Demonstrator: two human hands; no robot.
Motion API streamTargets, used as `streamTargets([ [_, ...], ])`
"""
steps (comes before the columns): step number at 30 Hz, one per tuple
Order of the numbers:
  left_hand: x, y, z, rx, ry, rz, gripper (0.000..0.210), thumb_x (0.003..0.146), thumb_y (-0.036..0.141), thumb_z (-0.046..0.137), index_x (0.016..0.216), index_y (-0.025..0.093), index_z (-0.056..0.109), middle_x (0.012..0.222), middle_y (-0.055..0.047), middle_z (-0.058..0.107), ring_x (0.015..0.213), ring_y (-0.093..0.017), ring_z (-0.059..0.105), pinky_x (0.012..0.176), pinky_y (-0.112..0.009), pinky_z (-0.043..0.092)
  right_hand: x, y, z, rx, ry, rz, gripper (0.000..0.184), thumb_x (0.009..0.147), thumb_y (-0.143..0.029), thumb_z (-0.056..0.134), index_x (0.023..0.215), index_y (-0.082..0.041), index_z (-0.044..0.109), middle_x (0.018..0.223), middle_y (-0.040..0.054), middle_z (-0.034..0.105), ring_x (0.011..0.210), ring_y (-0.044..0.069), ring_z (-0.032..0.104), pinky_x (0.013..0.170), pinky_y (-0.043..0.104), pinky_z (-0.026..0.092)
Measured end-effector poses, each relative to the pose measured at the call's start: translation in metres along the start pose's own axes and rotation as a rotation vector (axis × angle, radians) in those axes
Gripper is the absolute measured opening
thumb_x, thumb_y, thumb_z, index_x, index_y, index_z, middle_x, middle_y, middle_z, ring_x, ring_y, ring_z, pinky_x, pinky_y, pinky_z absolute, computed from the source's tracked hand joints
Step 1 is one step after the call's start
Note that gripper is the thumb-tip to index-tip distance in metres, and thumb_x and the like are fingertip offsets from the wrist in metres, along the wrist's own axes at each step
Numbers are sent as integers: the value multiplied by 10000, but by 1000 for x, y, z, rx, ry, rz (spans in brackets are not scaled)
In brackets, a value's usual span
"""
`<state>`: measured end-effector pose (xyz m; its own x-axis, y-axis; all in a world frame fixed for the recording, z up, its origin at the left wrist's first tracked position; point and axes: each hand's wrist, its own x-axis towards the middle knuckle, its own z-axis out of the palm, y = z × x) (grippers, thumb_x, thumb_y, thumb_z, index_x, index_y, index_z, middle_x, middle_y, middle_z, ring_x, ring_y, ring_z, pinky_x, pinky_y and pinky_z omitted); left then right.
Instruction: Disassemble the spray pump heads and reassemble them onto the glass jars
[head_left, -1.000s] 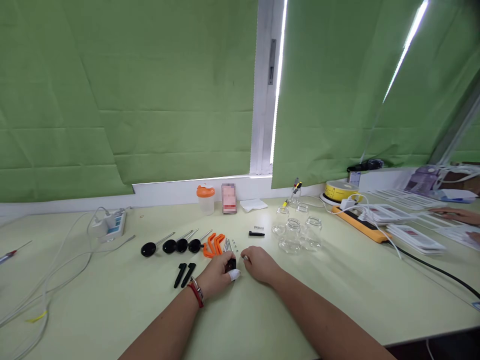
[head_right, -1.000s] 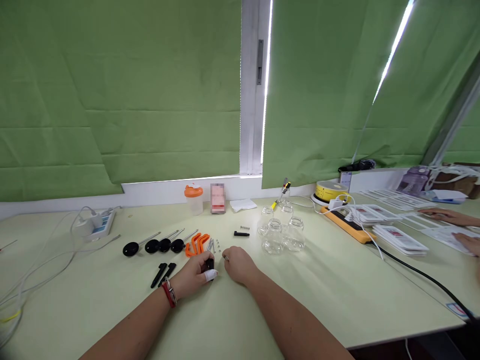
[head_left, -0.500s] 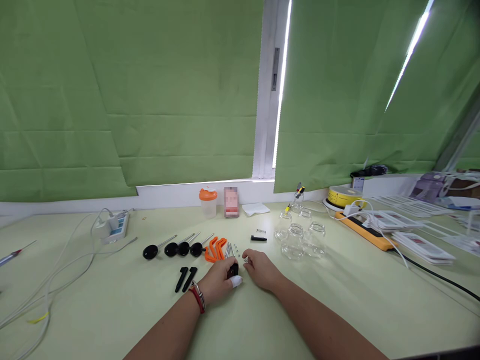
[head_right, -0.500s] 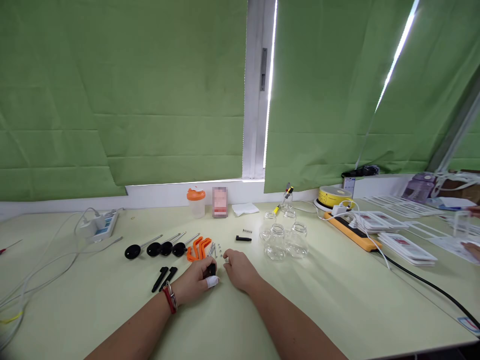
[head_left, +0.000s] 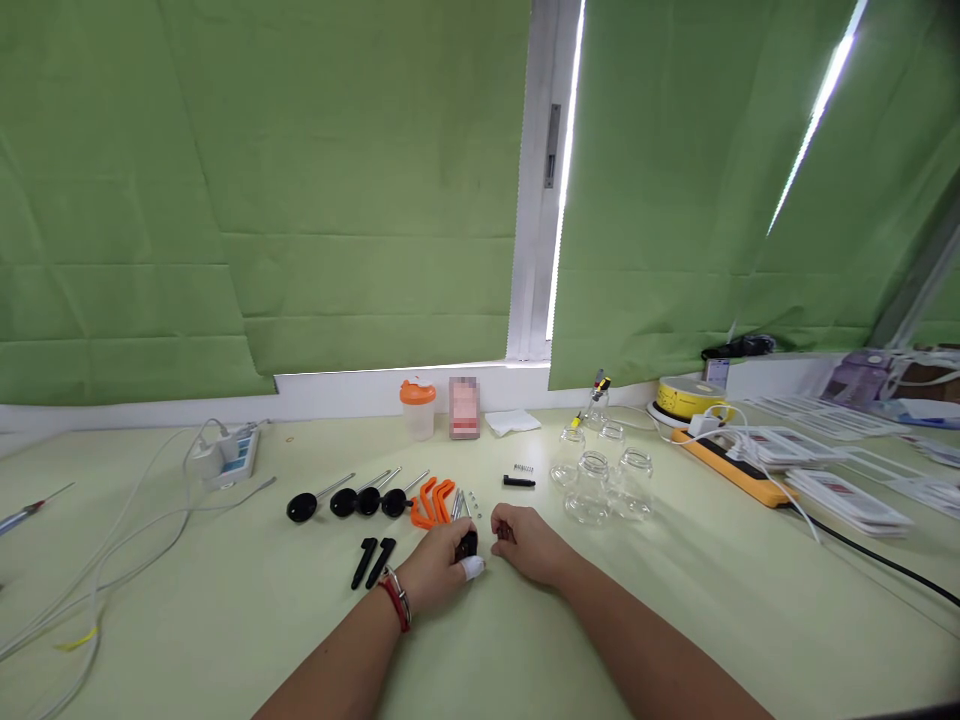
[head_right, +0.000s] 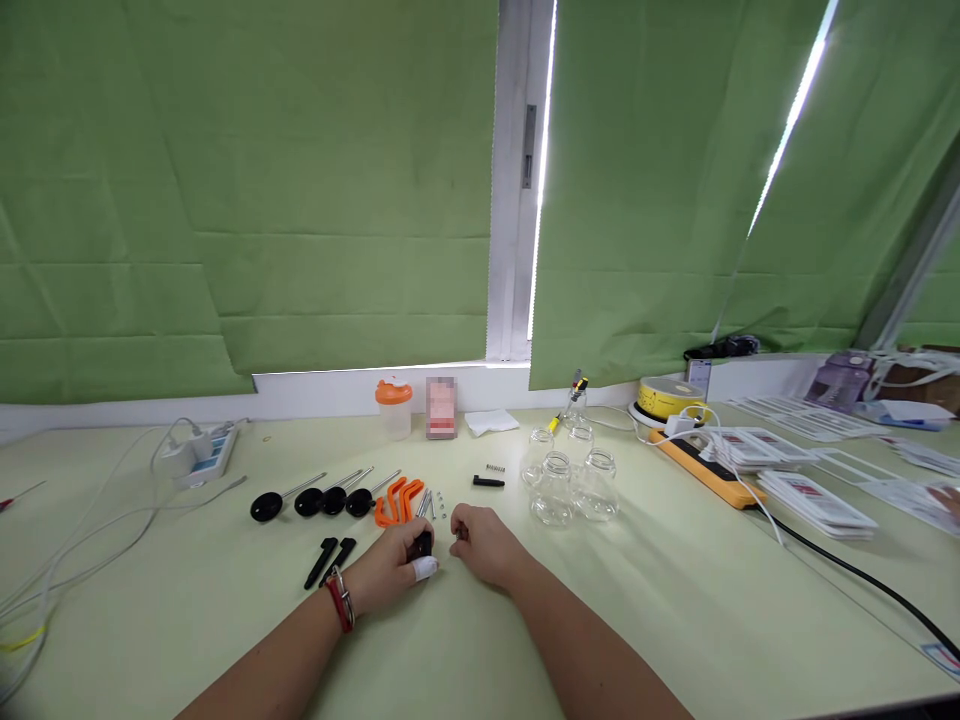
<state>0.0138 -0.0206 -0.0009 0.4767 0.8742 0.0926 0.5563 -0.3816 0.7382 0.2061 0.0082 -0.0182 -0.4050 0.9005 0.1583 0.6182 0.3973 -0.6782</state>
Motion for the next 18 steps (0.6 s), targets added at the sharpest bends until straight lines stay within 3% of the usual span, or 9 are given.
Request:
streamTargets([
  [18,1,-1,0,-3,1,0,132,742,285,546,785,193,462,675,40,431,622,-122,386,569,-235,316,0,2,0,-28,-8,-9,104,676,-121,602,737,-182,544,650,-43,527,599,95,465,542,194,331],
])
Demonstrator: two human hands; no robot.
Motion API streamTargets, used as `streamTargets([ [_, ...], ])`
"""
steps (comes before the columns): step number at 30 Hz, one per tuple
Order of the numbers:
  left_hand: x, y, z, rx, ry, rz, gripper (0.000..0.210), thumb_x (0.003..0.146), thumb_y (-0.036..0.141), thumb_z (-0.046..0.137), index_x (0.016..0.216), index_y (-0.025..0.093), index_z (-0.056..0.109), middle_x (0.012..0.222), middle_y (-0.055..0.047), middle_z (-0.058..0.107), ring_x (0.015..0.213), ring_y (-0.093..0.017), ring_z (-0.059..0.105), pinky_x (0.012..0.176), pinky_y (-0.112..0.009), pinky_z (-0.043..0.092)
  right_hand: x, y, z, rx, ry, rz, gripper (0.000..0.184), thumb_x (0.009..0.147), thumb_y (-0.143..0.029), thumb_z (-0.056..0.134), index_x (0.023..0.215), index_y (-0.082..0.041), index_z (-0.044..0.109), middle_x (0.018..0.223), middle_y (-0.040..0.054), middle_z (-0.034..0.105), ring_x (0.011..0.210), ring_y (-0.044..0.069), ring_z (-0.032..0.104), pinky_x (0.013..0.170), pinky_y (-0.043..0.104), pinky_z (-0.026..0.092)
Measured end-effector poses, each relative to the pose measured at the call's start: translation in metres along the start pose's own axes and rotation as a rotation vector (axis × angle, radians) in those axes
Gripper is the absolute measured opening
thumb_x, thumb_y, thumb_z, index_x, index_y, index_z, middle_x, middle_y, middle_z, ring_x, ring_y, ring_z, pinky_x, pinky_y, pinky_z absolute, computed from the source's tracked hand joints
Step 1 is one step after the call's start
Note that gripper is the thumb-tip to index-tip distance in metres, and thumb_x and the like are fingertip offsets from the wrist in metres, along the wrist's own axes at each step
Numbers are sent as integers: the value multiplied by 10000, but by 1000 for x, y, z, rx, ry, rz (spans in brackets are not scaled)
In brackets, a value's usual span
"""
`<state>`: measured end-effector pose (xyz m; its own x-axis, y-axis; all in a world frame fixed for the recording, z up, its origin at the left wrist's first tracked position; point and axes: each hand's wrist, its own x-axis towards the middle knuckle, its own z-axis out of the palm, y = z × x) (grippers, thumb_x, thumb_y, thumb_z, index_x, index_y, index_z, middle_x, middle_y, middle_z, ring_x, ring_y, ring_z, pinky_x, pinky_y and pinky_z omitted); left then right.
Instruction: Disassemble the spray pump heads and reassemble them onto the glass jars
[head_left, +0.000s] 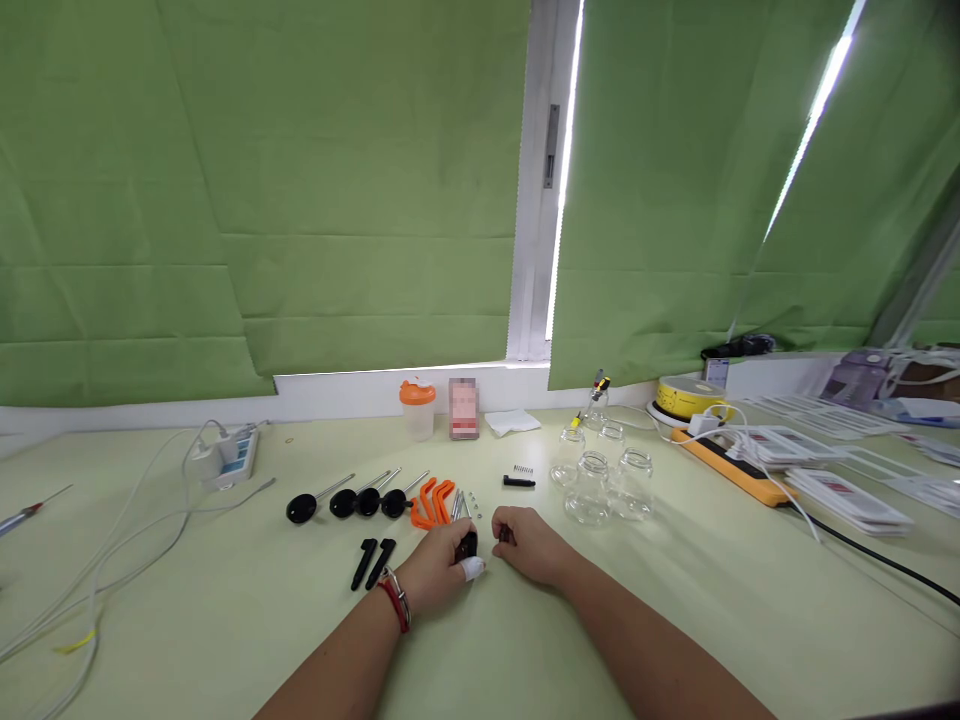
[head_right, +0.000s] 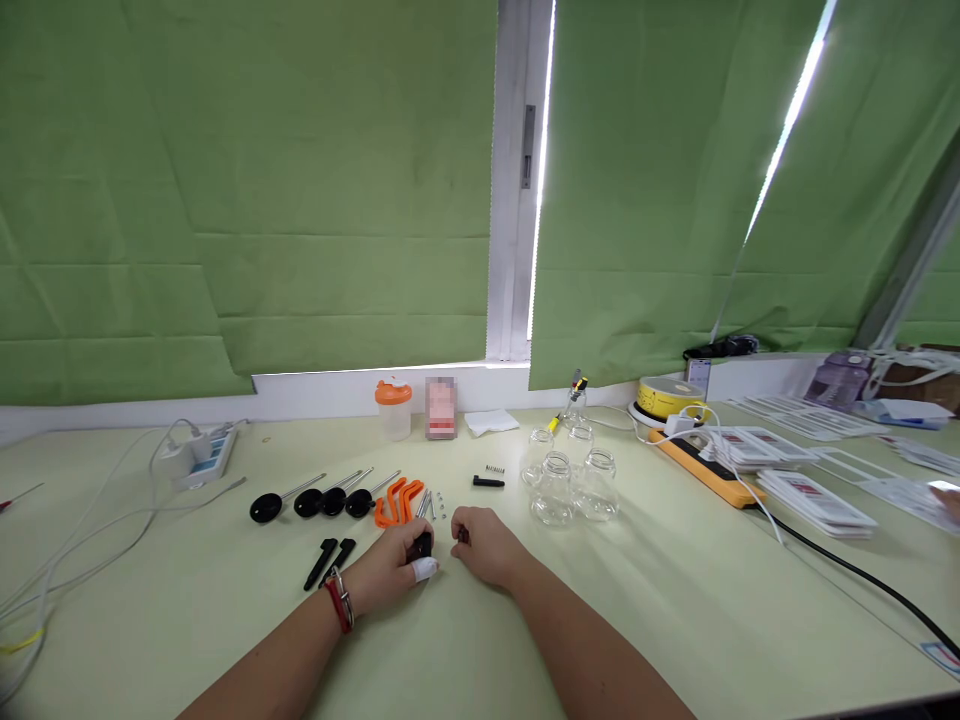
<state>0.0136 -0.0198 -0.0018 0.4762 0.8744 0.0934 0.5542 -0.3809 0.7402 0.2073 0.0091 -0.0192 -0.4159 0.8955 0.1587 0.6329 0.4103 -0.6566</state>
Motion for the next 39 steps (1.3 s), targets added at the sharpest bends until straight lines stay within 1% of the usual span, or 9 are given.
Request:
streamTargets([
  [14,0,-2,0,-1,-3,7,132,743,275,543,770,184,452,666,38,421,621,-121,381,560,-227,304,0,3,1,33,21,-29,99,661,-120,584,713,-182,528,626,-46,514,575,91,450,532,194,331],
  [24,2,-7,2,9,-1,14,132,747,281,542,795,186,464,680,39,429,631,-122,396,569,-230,311,4,10,1,150,33,2,88,652,-147,595,712,-185,542,612,-48,510,570,93,456,533,201,352],
  [30,2,-6,1,16,-11,13,140,752,299,543,785,193,458,667,43,434,622,-122,398,568,-234,315,6,15,3,197,51,58,103,657,-179,614,730,-186,541,605,-53,490,565,92,442,528,202,357],
  [34,1,-4,0,22,-9,6,144,752,307,541,792,196,460,667,43,436,619,-124,400,565,-238,319,8,18,4,233,65,99,128,680,-207,610,773,-186,525,634,-49,506,572,90,460,540,200,385],
  [37,1,-4,0,25,-11,0,138,748,304,540,786,195,464,671,40,443,621,-125,403,564,-240,322,9,20,1,206,101,166,145,694,-224,601,811,-190,522,674,-41,533,594,92,487,565,202,406],
  [39,2,-4,0,27,-9,-3,134,742,298,541,783,197,465,673,39,446,622,-125,403,563,-240,321,9,23,-2,157,127,217,143,685,-222,604,801,-188,527,680,-32,544,597,100,492,560,211,399],
])
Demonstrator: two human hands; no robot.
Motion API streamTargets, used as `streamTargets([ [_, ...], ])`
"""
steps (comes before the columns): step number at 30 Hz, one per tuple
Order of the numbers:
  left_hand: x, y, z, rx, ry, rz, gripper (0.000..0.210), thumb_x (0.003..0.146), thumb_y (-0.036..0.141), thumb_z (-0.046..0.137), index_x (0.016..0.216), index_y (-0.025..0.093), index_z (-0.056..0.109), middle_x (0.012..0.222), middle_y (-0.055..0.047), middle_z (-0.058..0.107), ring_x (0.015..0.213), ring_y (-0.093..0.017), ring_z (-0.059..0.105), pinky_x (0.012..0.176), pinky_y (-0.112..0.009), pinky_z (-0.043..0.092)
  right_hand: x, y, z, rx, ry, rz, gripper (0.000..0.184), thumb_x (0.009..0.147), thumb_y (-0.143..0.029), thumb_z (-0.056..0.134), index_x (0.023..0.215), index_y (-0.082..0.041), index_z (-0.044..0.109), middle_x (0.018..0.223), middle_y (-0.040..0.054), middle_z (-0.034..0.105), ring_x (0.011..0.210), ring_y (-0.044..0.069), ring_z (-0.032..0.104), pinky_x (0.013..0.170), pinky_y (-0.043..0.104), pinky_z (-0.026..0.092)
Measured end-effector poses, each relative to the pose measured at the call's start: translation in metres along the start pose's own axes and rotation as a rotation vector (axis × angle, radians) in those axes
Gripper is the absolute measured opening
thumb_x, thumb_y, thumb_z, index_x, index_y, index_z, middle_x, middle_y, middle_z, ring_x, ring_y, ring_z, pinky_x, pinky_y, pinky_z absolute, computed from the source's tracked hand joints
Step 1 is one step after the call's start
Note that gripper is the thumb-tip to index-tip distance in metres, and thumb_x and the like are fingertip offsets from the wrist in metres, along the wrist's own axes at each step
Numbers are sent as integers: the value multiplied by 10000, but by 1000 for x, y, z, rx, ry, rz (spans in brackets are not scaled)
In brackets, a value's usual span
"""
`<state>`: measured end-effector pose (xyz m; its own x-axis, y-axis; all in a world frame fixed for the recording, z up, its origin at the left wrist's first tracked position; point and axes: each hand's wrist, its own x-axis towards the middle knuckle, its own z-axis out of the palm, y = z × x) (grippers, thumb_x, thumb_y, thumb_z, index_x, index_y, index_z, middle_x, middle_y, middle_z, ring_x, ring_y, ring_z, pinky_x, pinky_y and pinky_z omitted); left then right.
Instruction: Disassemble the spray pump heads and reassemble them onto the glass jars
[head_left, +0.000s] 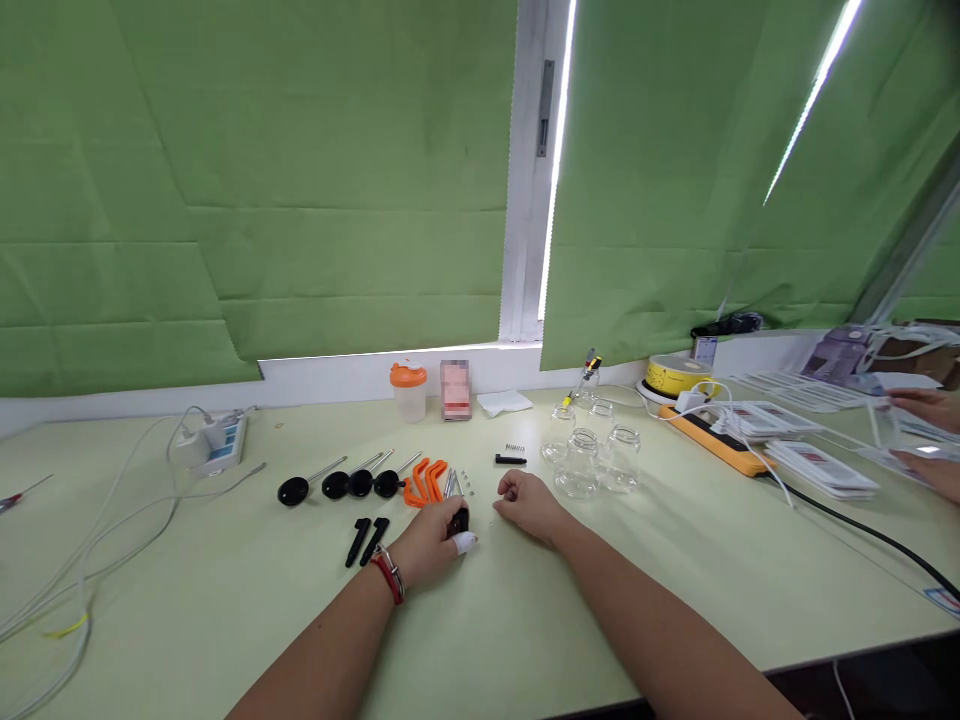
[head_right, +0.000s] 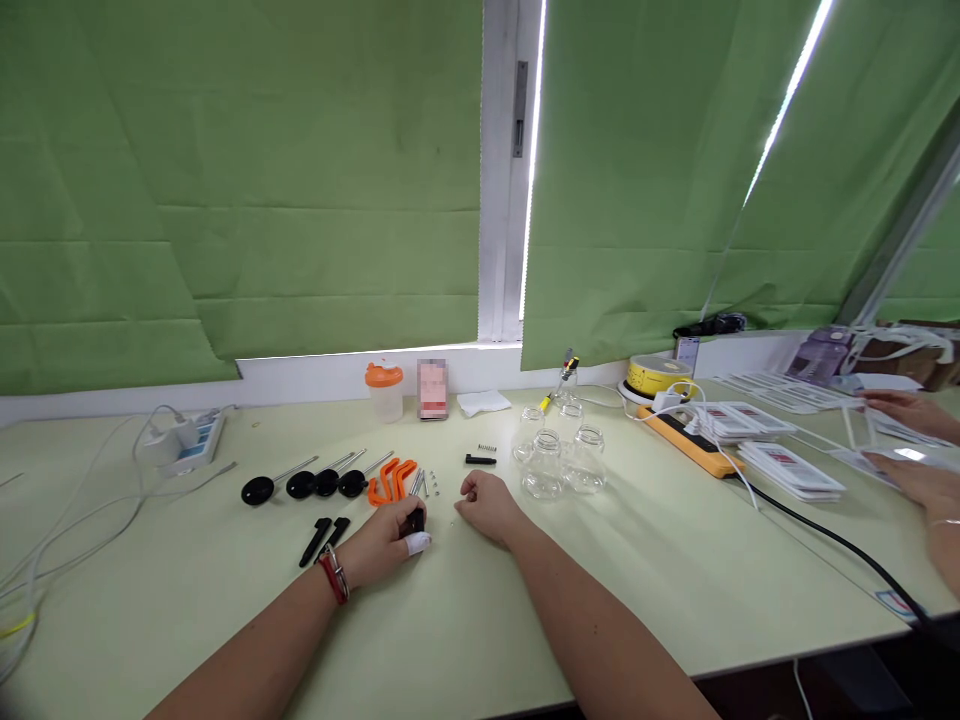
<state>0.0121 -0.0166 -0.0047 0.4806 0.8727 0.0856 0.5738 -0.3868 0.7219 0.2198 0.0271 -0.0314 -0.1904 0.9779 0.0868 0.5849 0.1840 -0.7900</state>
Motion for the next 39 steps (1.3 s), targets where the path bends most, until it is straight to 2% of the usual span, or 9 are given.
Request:
streamTargets([
  [4,1,-2,1,0,5,-4,136,739,301,543,789,198,471,672,40,450,623,-127,411,559,-240,319,1,4,-6,-81,27,31,161,660,-251,645,774,-185,552,693,-7,569,611,125,506,561,236,379],
  [10,0,-1,1,-14,-3,-6,133,751,309,532,793,203,464,656,43,465,615,-133,439,569,-247,335,0,4,-10,-152,13,25,306,690,-376,670,927,-195,603,757,5,598,674,146,543,598,246,388],
  [13,0,-2,1,-29,-20,-5,120,766,304,515,808,206,460,636,46,477,601,-138,470,572,-251,347,1,2,-11,-187,45,-8,369,669,-369,703,985,-195,630,877,32,606,762,165,559,661,261,412],
  [16,0,-3,2,-43,-33,-6,109,785,299,493,827,207,455,618,48,489,584,-141,494,569,-253,359,-1,0,-11,-196,91,-95,309,672,-321,710,959,-213,668,1000,47,587,808,170,559,711,276,424],
  [20,0,-4,3,-40,-30,-10,109,784,299,498,822,208,453,613,45,504,581,-141,495,561,-252,356,-5,-8,-8,-205,13,-247,125,746,-243,637,844,-235,714,893,26,611,769,157,564,702,269,421],
  [23,1,-3,2,-37,-33,-9,118,781,305,507,806,209,442,612,50,495,578,-135,489,557,-246,352,-8,-14,-6,-260,-79,-308,132,745,-192,622,787,-248,734,829,16,624,763,155,571,688,259,410],
  [29,1,-1,1,-20,-37,-2,103,779,288,500,805,206,442,617,51,490,580,-133,482,559,-245,347,-9,-16,-4,-346,-115,-344,145,735,-184,629,764,-261,749,811,8,625,739,150,563,648,251,389],
  [39,0,-1,2,12,-24,7,120,789,306,503,798,207,436,612,51,485,586,-130,459,567,-247,339,-11,-19,-2,-340,-120,-359,149,730,-127,613,700,-221,725,801,14,630,709,146,563,659,250,399],
])
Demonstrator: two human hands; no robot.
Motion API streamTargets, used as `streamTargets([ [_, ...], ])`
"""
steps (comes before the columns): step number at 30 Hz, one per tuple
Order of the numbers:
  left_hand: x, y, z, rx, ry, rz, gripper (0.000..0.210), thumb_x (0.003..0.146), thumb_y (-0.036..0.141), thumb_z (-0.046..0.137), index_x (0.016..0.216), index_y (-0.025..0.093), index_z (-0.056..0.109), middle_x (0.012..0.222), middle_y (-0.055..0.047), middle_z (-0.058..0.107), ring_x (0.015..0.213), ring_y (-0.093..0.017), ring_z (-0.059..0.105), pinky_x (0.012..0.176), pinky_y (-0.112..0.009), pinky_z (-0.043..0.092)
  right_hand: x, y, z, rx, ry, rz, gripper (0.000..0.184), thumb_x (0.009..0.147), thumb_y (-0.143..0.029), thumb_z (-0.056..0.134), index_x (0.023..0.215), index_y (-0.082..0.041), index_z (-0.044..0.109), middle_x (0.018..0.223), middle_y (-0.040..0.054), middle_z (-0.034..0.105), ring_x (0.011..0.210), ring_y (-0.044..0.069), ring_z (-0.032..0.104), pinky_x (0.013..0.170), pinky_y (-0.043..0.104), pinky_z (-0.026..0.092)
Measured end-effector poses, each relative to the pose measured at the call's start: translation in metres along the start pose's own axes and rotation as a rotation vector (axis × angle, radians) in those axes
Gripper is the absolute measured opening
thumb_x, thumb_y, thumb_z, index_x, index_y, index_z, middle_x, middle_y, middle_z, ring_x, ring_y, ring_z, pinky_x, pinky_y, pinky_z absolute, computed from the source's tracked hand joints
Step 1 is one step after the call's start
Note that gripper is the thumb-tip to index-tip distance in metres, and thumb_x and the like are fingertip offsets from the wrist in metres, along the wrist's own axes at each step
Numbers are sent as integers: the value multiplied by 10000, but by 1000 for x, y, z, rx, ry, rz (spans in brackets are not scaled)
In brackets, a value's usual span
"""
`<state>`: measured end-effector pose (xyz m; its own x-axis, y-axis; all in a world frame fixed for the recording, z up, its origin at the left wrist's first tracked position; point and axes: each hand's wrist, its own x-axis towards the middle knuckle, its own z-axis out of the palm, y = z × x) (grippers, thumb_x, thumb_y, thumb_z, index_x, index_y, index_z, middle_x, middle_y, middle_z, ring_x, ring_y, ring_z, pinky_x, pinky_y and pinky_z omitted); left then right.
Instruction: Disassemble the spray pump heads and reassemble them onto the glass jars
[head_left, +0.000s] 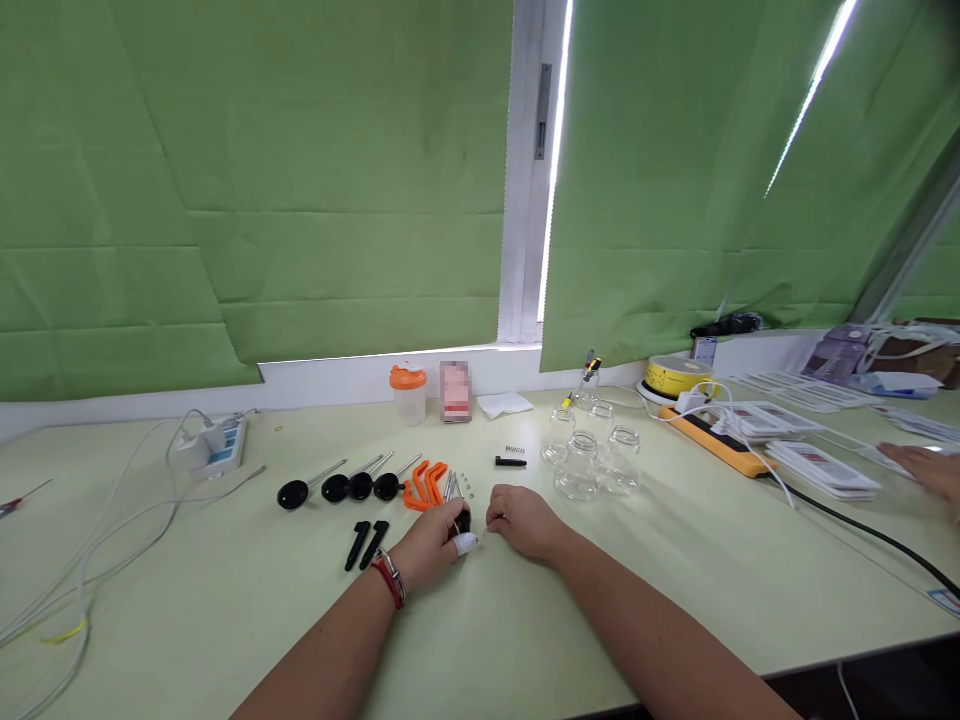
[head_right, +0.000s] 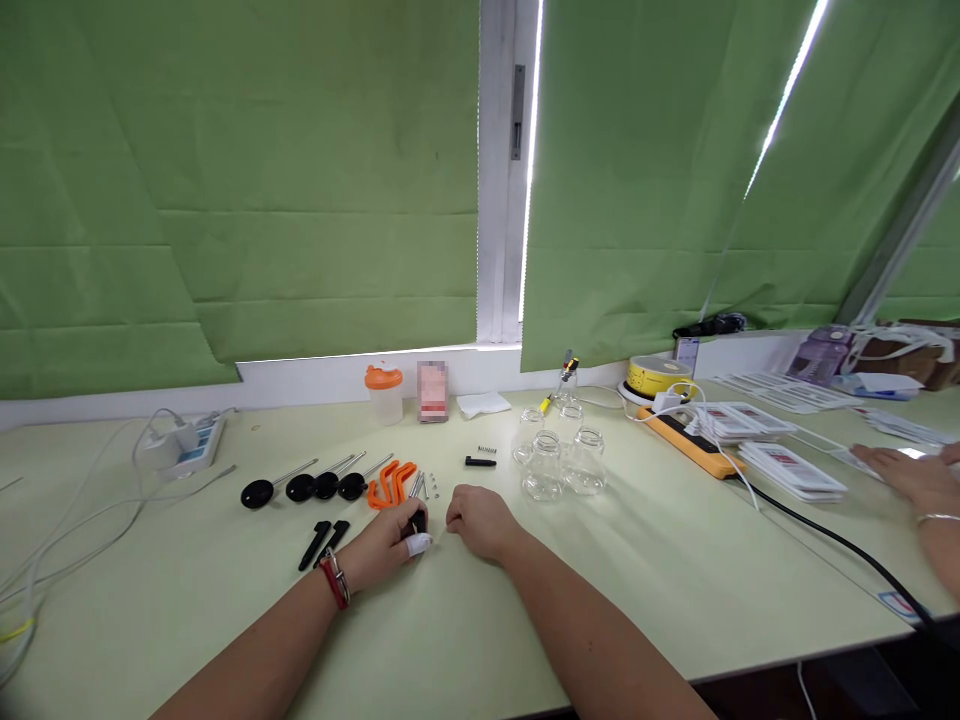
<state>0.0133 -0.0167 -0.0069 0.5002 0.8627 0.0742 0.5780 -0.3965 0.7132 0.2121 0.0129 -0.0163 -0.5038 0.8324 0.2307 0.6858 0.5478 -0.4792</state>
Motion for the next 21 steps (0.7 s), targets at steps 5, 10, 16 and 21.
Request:
streamTargets([
  [5,0,1,1,31,23,7,91,776,279,502,800,205,454,654,36,493,618,-137,447,564,-245,321,-2,-12,-1,251,167,-60,145,807,-155,553,770,-208,682,810,13,624,757,139,575,709,242,431],
  [10,2,-1,4,54,38,26,97,762,264,512,817,196,470,688,22,495,631,-141,438,568,-247,324,-3,-23,5,461,232,-115,118,833,-216,549,809,-210,664,775,5,636,742,135,573,709,241,444],
  [16,2,-5,5,68,43,49,109,767,246,505,860,191,493,732,11,501,656,-145,442,583,-246,332,-2,-23,7,501,221,-135,129,833,-238,561,798,-211,682,762,2,639,730,131,578,704,235,443],
  [21,3,-6,6,77,39,61,140,772,253,502,894,185,507,754,0,519,668,-151,450,595,-249,337,-2,-24,6,497,209,-146,141,836,-263,565,808,-220,696,763,5,645,734,136,587,710,244,445],
])
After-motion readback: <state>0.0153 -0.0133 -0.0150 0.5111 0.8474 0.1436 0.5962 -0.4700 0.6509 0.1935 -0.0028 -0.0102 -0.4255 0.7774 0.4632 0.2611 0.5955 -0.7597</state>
